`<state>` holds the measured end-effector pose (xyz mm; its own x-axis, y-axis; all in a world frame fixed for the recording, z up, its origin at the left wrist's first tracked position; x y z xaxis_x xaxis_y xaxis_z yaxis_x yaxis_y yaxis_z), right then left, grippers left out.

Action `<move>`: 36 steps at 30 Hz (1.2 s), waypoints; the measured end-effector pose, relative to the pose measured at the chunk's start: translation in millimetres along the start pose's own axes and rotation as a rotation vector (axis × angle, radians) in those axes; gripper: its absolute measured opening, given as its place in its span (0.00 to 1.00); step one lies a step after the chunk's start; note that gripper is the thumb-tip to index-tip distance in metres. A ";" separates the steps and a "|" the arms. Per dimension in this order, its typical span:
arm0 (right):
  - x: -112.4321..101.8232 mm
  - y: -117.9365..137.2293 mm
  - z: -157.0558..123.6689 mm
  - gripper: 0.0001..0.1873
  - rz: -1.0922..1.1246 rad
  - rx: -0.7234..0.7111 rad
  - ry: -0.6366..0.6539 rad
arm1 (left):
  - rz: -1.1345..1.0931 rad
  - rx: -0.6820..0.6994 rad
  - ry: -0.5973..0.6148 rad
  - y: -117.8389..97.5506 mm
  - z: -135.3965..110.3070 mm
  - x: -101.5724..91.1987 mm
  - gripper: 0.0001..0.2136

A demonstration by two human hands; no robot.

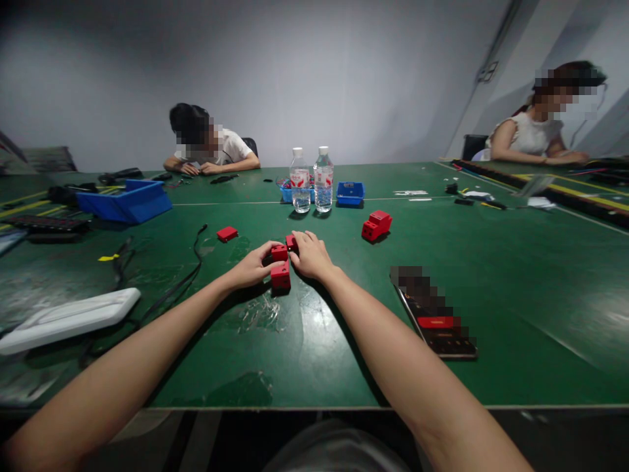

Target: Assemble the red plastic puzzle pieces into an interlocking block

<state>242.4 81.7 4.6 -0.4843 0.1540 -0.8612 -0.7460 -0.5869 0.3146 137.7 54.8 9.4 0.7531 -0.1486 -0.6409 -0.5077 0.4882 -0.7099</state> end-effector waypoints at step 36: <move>-14.2 -1.1 5.3 0.21 0.313 -0.023 -0.112 | 0.236 -0.024 -0.285 -18.6 -7.8 -17.9 0.13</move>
<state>247.7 84.3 18.6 -0.7365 0.0492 -0.6746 -0.5432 -0.6374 0.5465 130.4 41.7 31.8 0.6985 0.2134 -0.6830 -0.6887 0.4596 -0.5608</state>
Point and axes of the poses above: each hand's wrist, its own z-axis towards the middle knuckle, its own x-axis out of the palm, y = z × x, the point moved 10 cm from there along z, towards the middle knuckle, and after that the axes turned 2 degrees about -x, right-handed, at the moved point
